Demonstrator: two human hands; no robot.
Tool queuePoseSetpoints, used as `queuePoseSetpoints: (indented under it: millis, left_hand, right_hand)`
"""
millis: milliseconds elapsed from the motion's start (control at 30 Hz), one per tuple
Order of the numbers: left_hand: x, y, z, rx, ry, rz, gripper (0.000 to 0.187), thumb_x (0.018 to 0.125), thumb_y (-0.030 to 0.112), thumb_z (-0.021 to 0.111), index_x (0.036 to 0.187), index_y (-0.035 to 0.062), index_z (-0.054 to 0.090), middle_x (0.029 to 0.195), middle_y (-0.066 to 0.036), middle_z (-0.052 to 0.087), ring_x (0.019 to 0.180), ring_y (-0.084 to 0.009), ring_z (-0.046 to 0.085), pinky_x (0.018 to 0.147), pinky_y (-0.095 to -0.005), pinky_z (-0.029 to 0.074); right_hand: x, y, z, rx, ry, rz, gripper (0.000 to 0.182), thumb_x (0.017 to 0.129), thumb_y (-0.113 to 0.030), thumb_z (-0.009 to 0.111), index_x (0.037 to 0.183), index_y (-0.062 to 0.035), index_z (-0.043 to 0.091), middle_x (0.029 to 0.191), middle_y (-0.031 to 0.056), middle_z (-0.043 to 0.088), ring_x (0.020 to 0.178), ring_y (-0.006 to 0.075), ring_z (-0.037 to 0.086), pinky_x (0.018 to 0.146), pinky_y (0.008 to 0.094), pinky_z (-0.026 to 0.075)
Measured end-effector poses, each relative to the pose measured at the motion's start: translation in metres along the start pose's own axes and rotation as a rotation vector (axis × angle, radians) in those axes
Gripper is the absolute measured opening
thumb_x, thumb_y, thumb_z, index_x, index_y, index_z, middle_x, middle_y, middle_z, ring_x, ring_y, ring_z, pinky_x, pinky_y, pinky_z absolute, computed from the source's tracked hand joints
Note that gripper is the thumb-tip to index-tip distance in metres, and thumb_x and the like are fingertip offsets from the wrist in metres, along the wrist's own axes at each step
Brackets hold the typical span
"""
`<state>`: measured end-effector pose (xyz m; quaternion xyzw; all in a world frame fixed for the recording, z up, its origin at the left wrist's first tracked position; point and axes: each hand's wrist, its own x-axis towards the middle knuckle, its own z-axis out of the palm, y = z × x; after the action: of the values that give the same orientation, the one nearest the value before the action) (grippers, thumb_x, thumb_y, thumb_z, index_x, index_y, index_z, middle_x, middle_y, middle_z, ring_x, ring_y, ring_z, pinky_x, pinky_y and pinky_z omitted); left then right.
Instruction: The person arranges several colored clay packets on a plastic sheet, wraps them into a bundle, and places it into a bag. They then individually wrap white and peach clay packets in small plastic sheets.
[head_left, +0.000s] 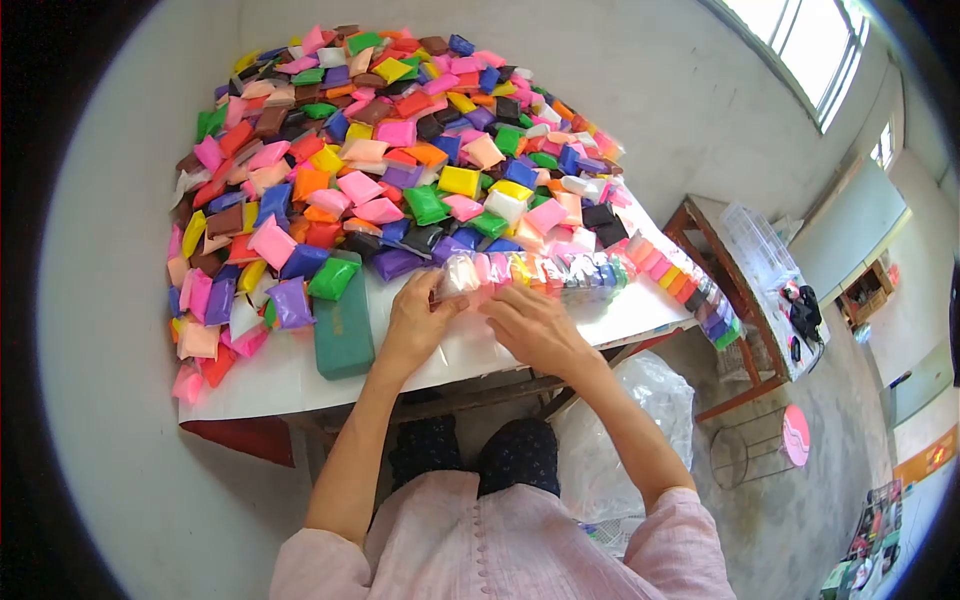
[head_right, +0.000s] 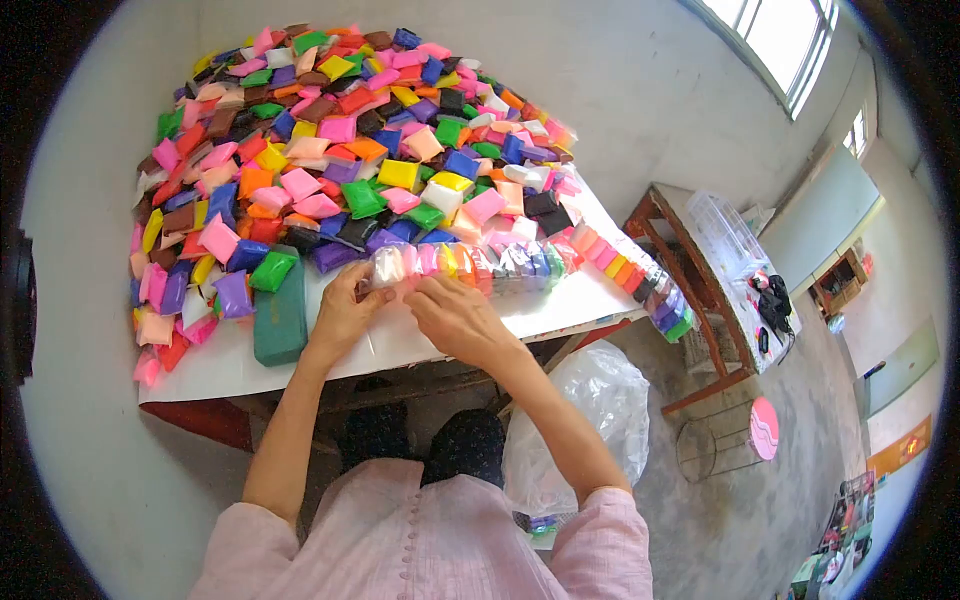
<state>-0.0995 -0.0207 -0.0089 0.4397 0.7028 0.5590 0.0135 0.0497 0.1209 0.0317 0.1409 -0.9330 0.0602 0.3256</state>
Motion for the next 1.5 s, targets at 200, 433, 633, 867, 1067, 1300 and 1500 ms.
queuePoseSetpoints:
  millis: [200,433,633,867,1067,1300,1500]
  left_hand:
    - [-0.002,0.01,-0.003,0.013,0.012,0.016,0.033,0.076,0.012,0.075,0.101,-0.0047,0.061,0.087,-0.017,0.059,0.077,-0.0324,0.059,0.07,-0.04,0.046]
    - [-0.003,0.014,-0.004,0.048,0.058,0.014,0.032,0.076,0.01,0.074,0.101,-0.0052,0.061,0.088,-0.019,0.059,0.079,-0.0341,0.059,0.072,-0.0406,0.046]
    - [0.001,0.003,-0.006,0.032,-0.05,-0.004,0.046,0.076,0.002,0.068,0.121,-0.0048,0.057,0.104,-0.023,0.061,0.085,-0.0371,0.061,0.077,-0.0397,0.048]
    - [-0.023,0.088,-0.031,0.539,0.184,0.197,0.077,0.076,0.001,0.062,0.148,0.0042,0.035,0.129,-0.022,0.053,0.129,-0.0388,0.044,0.106,-0.0417,0.038]
    - [0.031,0.052,-0.006,0.635,-0.292,0.23,0.075,0.071,0.022,0.077,0.137,0.0034,0.047,0.125,-0.019,0.052,0.118,-0.038,0.052,0.102,-0.0435,0.042]
    - [0.031,0.027,-0.004,0.274,-0.273,0.12,0.072,0.07,0.015,0.078,0.135,0.0052,0.049,0.12,-0.018,0.052,0.112,-0.0369,0.054,0.097,-0.0406,0.045]
    - [0.01,0.041,-0.01,0.201,-0.158,0.14,0.069,0.07,0.005,0.076,0.133,0.003,0.05,0.117,-0.018,0.055,0.112,-0.0365,0.054,0.098,-0.0392,0.044]
  right_hand:
    - [0.014,0.017,-0.042,-0.083,0.125,0.207,0.055,0.071,-0.021,0.082,0.119,-0.0079,0.06,0.115,0.012,0.061,0.11,0.0301,0.057,0.091,0.0412,0.047]
    - [0.003,0.056,-0.026,-0.017,-0.209,0.367,0.069,0.072,-0.038,0.079,0.133,-0.0138,0.056,0.125,0.0121,0.061,0.12,0.0312,0.054,0.103,0.044,0.038]
    - [-0.011,0.061,-0.054,-0.105,-0.26,0.472,0.068,0.071,-0.035,0.079,0.132,-0.0128,0.057,0.124,0.0118,0.061,0.119,0.0296,0.055,0.104,0.0442,0.037]
    - [-0.011,0.063,-0.058,-0.098,-0.221,0.428,0.075,0.067,-0.037,0.081,0.134,-0.0115,0.056,0.13,0.014,0.059,0.124,0.0301,0.052,0.107,0.0458,0.033]
    - [0.0,0.068,-0.055,-0.111,-0.267,0.529,0.076,0.065,-0.043,0.083,0.131,-0.0131,0.059,0.127,0.0135,0.06,0.119,0.029,0.054,0.104,0.0459,0.036]
    - [-0.038,0.099,-0.09,-0.084,-0.342,0.694,0.073,0.065,-0.036,0.085,0.13,-0.0122,0.061,0.126,0.0127,0.059,0.121,0.0291,0.053,0.106,0.0417,0.039]
    - [-0.059,0.083,-0.101,0.082,-0.168,0.716,0.076,0.064,-0.025,0.086,0.133,-0.0129,0.058,0.132,0.0129,0.058,0.124,0.0302,0.053,0.105,0.0427,0.041]
